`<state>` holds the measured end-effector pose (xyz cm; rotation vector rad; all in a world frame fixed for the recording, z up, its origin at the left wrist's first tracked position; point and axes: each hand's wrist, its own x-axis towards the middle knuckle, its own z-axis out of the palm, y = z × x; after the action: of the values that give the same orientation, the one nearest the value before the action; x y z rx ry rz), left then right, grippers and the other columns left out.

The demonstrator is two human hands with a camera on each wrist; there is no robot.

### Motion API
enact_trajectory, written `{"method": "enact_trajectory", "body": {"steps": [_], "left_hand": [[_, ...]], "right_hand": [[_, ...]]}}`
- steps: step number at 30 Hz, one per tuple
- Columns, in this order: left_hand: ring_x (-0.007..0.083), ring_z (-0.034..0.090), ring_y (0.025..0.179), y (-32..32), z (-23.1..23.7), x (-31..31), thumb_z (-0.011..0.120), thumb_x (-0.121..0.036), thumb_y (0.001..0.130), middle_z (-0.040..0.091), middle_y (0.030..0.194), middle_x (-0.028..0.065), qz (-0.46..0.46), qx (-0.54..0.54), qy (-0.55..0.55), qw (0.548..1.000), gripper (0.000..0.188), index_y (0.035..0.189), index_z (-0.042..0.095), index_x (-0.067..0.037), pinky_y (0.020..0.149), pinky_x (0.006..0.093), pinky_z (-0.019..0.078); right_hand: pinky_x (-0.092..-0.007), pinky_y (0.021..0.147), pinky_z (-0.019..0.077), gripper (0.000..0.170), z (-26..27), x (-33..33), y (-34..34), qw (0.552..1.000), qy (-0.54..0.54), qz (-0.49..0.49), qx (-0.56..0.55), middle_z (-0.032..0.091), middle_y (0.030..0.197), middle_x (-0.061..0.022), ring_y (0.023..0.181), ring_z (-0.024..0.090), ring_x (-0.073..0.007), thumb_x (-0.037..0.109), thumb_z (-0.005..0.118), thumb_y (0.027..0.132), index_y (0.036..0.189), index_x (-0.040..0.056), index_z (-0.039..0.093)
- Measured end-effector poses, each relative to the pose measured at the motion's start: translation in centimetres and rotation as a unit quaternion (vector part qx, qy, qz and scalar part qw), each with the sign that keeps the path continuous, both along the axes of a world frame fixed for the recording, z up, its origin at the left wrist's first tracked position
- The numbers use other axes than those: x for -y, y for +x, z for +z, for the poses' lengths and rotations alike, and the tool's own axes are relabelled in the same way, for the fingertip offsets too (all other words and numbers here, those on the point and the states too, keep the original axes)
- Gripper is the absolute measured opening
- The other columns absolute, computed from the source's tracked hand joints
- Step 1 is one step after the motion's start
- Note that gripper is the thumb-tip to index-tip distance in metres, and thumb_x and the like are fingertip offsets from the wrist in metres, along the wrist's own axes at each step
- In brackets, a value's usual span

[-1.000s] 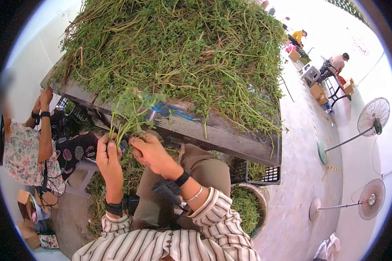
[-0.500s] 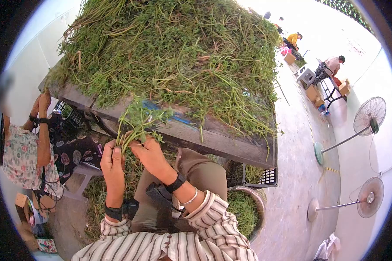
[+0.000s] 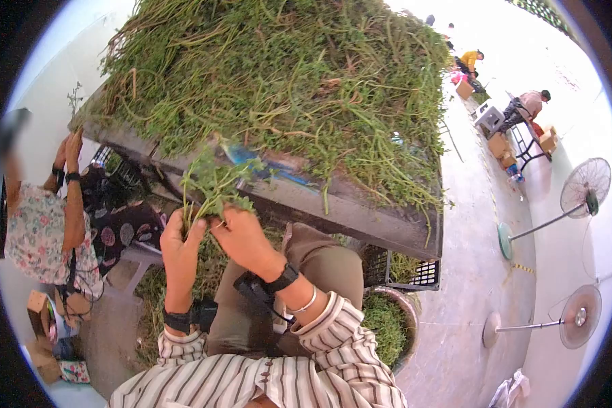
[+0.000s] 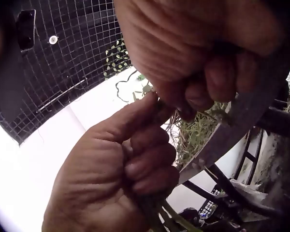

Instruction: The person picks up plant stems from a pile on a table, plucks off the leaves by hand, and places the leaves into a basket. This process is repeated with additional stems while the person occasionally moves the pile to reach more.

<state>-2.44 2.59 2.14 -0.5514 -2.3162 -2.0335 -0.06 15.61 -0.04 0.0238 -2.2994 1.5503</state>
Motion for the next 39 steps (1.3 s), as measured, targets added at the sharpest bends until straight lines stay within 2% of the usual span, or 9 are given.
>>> {"method": "enact_trajectory", "body": {"steps": [5, 12, 14, 22, 25, 27, 30, 34, 39], "left_hand": [[0.0053, 0.046, 0.073, 0.1, 0.2, 0.3, 0.055, -0.007, 0.085, 0.057, 0.080, -0.0006, 0.009, 0.024, 0.011, 1.000, 0.012, 0.093, 0.057, 0.002, 0.066, 0.0215, 0.0397], [0.0027, 0.037, 0.065, 0.2, -0.2, 0.1, 0.056, -0.008, 0.086, 0.049, 0.071, -0.0057, 0.020, 0.023, 0.028, 0.999, 0.009, 0.088, 0.057, 0.001, 0.056, 0.0196, 0.0328], [0.0025, 0.032, 0.062, -0.1, -0.4, 0.6, 0.057, -0.010, 0.086, 0.043, 0.067, -0.0070, 0.061, 0.047, 0.048, 0.996, 0.011, 0.082, 0.056, 0.000, 0.053, 0.0199, 0.0286], [0.0030, 0.033, 0.062, -0.7, -1.2, 1.2, 0.059, -0.011, 0.084, 0.043, 0.066, -0.0068, 0.093, 0.031, 0.048, 0.994, 0.013, 0.078, 0.055, 0.000, 0.053, 0.0198, 0.0289], [0.0032, 0.033, 0.062, -0.8, -1.3, 1.1, 0.059, -0.010, 0.084, 0.043, 0.066, -0.0064, 0.098, 0.004, 0.032, 0.995, 0.012, 0.080, 0.055, 0.000, 0.053, 0.0197, 0.0299], [0.0033, 0.034, 0.062, -0.6, -1.2, 0.9, 0.059, -0.010, 0.084, 0.044, 0.066, -0.0061, 0.097, 0.001, 0.029, 0.995, 0.011, 0.080, 0.055, 0.000, 0.053, 0.0196, 0.0304], [0.0045, 0.039, 0.067, -0.3, -1.0, 0.7, 0.060, -0.012, 0.084, 0.051, 0.073, -0.0045, 0.071, 0.024, -0.012, 0.997, 0.011, 0.086, 0.059, -0.001, 0.059, 0.0200, 0.0334], [0.0063, 0.041, 0.068, 0.2, -0.9, -0.2, 0.059, -0.012, 0.085, 0.052, 0.073, -0.0024, 0.061, 0.020, -0.018, 0.998, 0.013, 0.087, 0.057, 0.000, 0.061, 0.0215, 0.0363], [0.0059, 0.043, 0.065, 0.3, -1.4, -0.6, 0.056, -0.007, 0.086, 0.054, 0.071, -0.0006, 0.044, -0.040, -0.024, 0.998, 0.010, 0.092, 0.058, 0.001, 0.058, 0.0215, 0.0385]], "right_hand": [[-0.0379, 0.048, 0.0371, 0.019, 1.4, 0.1, 0.0, 0.997, 0.015, 0.013, 0.072, 0.046, 0.058, -0.0219, 0.050, 0.046, -0.0332, 0.011, 0.055, 0.079, 0.073, -0.0054, 0.047], [-0.0314, 0.046, 0.0350, 0.012, 0.3, -0.8, -0.9, 0.997, -0.008, -0.043, -0.069, 0.043, 0.054, -0.0135, 0.047, 0.041, -0.0214, 0.009, 0.054, 0.077, 0.080, -0.0028, 0.051], [-0.0236, 0.045, 0.0300, 0.008, 1.1, -2.3, -0.7, 0.933, -0.351, -0.015, 0.070, 0.048, 0.062, -0.0011, 0.050, 0.038, -0.0097, 0.010, 0.052, 0.080, 0.086, 0.0044, 0.055], [-0.0181, 0.047, 0.0261, 0.010, 2.3, -2.3, -0.3, 0.800, -0.588, 0.095, 0.068, 0.044, 0.072, 0.0031, 0.057, 0.037, -0.0042, 0.018, 0.046, 0.088, 0.085, 0.0085, 0.049], [-0.0200, 0.047, 0.0266, 0.006, 2.2, -2.5, -0.1, 0.812, -0.564, 0.126, 0.086, 0.044, 0.068, 0.0024, 0.056, 0.035, -0.0049, 0.015, 0.049, 0.087, 0.087, 0.0089, 0.051], [-0.0237, 0.047, 0.0339, 0.009, 1.8, -2.0, -0.1, 0.915, -0.383, 0.116, 0.059, 0.049, 0.068, 0.0023, 0.055, 0.042, -0.0078, 0.012, 0.053, 0.085, 0.092, 0.0056, 0.055], [-0.0278, 0.051, 0.0410, 0.017, 1.2, -0.4, -0.5, 0.987, -0.135, 0.048, -0.068, 0.058, 0.072, -0.0022, 0.054, 0.048, -0.0145, 0.009, 0.057, 0.082, 0.098, 0.0029, 0.057], [-0.0334, 0.055, 0.0461, 0.022, 1.1, 0.2, -0.2, 0.994, 0.054, -0.013, -0.091, 0.061, 0.084, -0.0157, 0.062, 0.058, -0.0295, 0.009, 0.060, 0.076, 0.097, 0.0033, 0.058], [-0.0329, 0.054, 0.0458, 0.019, 1.5, -0.4, 0.0, 0.984, 0.137, -0.016, -0.111, 0.061, 0.083, -0.0147, 0.062, 0.057, -0.0298, 0.004, 0.059, 0.074, 0.093, 0.0022, 0.058]]}}
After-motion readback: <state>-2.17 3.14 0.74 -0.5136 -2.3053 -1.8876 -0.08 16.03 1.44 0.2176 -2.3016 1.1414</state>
